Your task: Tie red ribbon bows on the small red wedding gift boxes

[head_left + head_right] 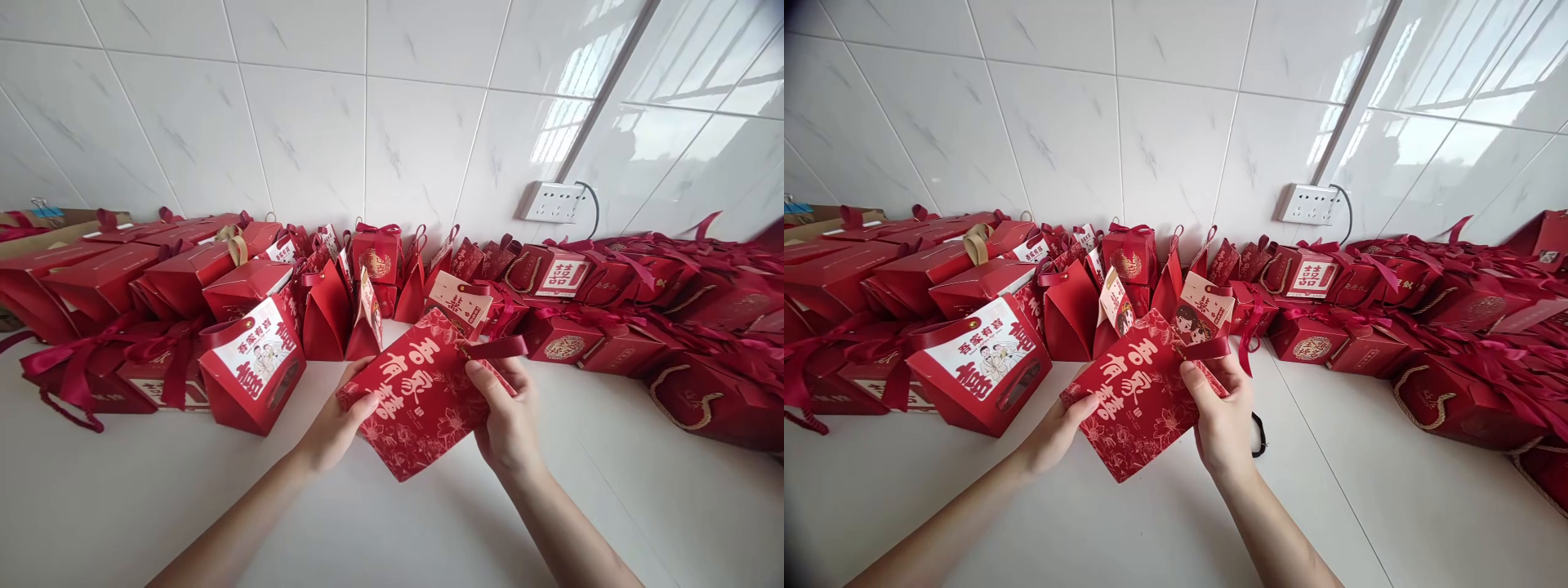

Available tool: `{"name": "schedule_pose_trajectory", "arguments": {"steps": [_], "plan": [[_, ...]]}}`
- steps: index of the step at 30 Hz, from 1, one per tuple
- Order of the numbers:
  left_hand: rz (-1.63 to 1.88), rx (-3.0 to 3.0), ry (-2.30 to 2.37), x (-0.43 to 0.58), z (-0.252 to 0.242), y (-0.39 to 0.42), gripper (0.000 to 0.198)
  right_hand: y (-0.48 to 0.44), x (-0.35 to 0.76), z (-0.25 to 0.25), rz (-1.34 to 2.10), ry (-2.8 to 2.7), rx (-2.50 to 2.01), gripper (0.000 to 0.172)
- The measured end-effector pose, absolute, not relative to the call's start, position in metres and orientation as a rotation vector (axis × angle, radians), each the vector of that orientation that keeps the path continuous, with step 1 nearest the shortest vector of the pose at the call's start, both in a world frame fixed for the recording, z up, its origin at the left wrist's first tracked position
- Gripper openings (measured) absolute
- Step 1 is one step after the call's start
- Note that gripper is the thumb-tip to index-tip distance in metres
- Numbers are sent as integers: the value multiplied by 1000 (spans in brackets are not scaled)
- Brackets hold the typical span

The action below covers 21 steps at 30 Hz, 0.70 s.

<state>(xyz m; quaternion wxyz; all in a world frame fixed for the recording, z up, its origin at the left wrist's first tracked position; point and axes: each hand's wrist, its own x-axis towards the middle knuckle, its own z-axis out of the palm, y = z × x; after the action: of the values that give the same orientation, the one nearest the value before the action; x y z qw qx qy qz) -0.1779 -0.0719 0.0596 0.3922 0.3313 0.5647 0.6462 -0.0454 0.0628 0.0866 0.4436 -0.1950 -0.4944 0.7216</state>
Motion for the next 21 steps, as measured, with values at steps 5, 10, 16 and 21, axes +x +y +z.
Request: {"name": "schedule_pose_trajectory", "arguments": {"steps": [5, 10, 16, 21], "plan": [[1636, 819, 1429, -178, 59, -72, 58, 64, -46, 87, 1808, -1253, -473, 38], [1720, 803, 1431, -178, 58, -74, 59, 64, -42, 82, 1835, -1364, -368, 35], [1882, 791, 1524, -183, 63, -78, 66, 59, -42, 82, 1639, -1770, -242, 26], [1803, 825, 1791, -185, 71, -81, 64, 55, -23, 99, 1135, -2194, -316, 31]]}}
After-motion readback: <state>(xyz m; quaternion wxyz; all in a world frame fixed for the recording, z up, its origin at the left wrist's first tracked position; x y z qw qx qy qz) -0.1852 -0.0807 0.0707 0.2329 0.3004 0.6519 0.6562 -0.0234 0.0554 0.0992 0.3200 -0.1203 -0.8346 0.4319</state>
